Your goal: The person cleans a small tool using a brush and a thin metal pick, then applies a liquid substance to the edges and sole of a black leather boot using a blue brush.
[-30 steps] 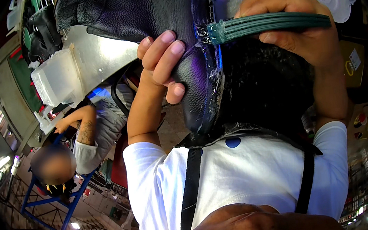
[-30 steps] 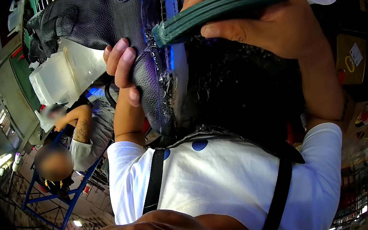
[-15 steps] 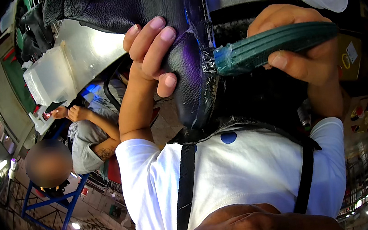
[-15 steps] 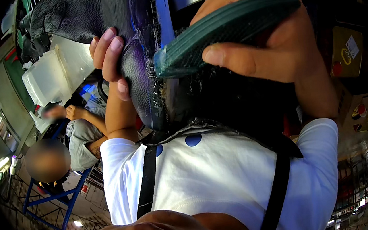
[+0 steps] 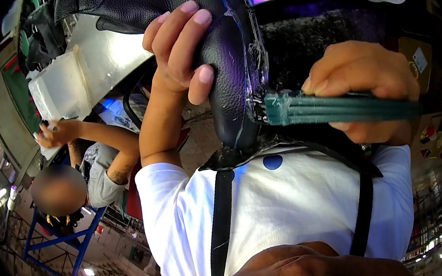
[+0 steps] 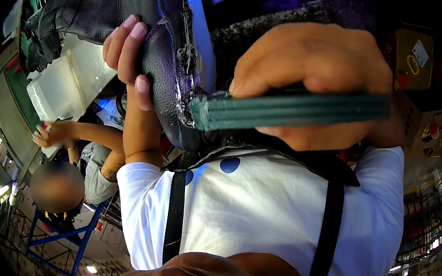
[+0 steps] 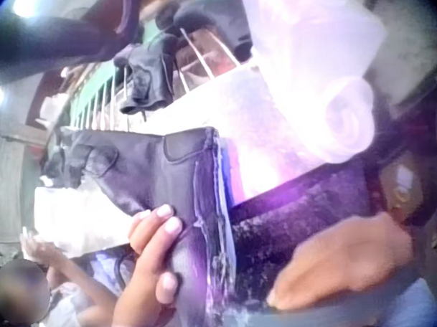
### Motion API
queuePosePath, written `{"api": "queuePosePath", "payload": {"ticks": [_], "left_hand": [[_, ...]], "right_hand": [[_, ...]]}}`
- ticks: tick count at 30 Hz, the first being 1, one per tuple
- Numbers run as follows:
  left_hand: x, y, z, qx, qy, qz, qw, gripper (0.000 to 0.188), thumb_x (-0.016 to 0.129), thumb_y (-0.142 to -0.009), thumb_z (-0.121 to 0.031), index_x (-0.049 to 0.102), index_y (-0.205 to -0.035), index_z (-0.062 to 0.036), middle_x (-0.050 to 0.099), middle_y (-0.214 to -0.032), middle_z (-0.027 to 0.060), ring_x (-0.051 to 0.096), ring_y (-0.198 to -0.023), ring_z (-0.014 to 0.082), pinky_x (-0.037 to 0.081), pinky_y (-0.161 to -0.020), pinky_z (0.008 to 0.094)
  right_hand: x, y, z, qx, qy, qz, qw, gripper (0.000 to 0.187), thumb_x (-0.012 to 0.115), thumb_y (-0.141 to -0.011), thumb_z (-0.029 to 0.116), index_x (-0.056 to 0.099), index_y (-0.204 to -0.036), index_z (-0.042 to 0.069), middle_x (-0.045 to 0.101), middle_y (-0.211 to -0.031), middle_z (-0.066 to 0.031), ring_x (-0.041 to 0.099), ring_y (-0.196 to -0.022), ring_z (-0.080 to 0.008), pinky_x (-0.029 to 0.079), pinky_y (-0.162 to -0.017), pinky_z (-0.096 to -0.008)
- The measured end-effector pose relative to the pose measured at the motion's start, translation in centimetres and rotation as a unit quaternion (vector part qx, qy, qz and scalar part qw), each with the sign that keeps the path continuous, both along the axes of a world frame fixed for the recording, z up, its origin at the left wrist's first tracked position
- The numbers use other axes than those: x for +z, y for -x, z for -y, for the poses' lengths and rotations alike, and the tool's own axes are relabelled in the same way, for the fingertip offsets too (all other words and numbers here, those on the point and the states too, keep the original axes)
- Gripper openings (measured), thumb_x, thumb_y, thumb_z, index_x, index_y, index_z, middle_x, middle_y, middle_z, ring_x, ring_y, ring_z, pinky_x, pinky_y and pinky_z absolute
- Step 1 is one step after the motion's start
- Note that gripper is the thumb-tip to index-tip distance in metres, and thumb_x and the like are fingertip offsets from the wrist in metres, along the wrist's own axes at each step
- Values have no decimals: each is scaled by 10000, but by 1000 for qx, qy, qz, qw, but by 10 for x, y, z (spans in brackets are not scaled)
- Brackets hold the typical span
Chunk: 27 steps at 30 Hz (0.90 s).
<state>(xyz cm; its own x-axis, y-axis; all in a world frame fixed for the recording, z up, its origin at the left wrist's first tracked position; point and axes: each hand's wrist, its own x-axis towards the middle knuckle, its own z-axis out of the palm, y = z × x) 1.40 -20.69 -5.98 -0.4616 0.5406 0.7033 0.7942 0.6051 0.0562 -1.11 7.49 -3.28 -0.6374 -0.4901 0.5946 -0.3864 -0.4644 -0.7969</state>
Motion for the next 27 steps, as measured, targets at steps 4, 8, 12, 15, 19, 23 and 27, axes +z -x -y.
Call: {"api": "queuePosePath", "payload": {"ticks": [4, 8, 12, 15, 19, 23, 27], "left_hand": [[9, 1, -9, 4, 7, 6, 1000, 459, 530, -900, -194, 291, -1291, -160, 596, -1182, 246, 600, -1000, 344, 420, -874, 452], [18, 2, -17, 24, 24, 15, 999, 455, 538, -887, -153, 308, -1277, -112, 589, -1212, 254, 602, -1021, 353, 411, -888, 448], [27, 2, -24, 39, 35, 29, 998, 453, 562, -874, -101, 329, -1262, -83, 582, -1247, 247, 606, -1070, 355, 396, -911, 451], [34, 3, -31, 59, 48, 42, 996, 463, 574, -867, -77, 335, -1263, -79, 583, -1255, 236, 607, -1094, 351, 390, -917, 450], [35, 2, -34, 54, 58, 33, 996, 476, 577, -864, -76, 335, -1274, -79, 590, -1250, 223, 612, -1088, 347, 389, -915, 443], [30, 3, -35, 32, 46, -13, 998, 485, 579, -861, -76, 336, -1281, -76, 597, -1240, 217, 617, -1075, 340, 391, -908, 441], [32, 4, -35, 37, 50, -11, 998, 476, 581, -858, -73, 341, -1269, -73, 601, -1231, 215, 620, -1067, 336, 395, -896, 440]], "right_hand": [[19, -13, -10, 1, -34, -20, 999, 222, 686, -879, 134, 633, -933, -75, 672, -819, -212, 673, -606, -231, 533, -461, -272], [25, -12, -23, 29, -41, -40, 998, 260, 668, -912, 175, 642, -961, -79, 676, -872, -221, 678, -635, -224, 538, -490, -270], [28, 6, -45, -6, -75, 72, 995, 277, 643, -905, 143, 633, -1063, -84, 667, -1005, -218, 663, -699, -187, 545, -567, -267], [22, 20, -55, -51, -142, 169, 974, 308, 631, -883, 114, 621, -1116, -87, 663, -1066, -208, 646, -722, -162, 544, -605, -267], [22, 25, -46, -74, -142, 210, 964, 293, 641, -875, 123, 630, -1076, -91, 667, -1052, -213, 645, -715, -163, 546, -606, -271], [26, 30, -49, 6, -124, 166, 978, 321, 667, -861, 144, 625, -1076, -91, 657, -1041, -221, 642, -712, -161, 537, -597, -265], [27, 23, -53, 49, -110, 155, 981, 346, 689, -850, 168, 622, -1068, -92, 640, -1016, -222, 634, -695, -159, 520, -587, -252]]}}
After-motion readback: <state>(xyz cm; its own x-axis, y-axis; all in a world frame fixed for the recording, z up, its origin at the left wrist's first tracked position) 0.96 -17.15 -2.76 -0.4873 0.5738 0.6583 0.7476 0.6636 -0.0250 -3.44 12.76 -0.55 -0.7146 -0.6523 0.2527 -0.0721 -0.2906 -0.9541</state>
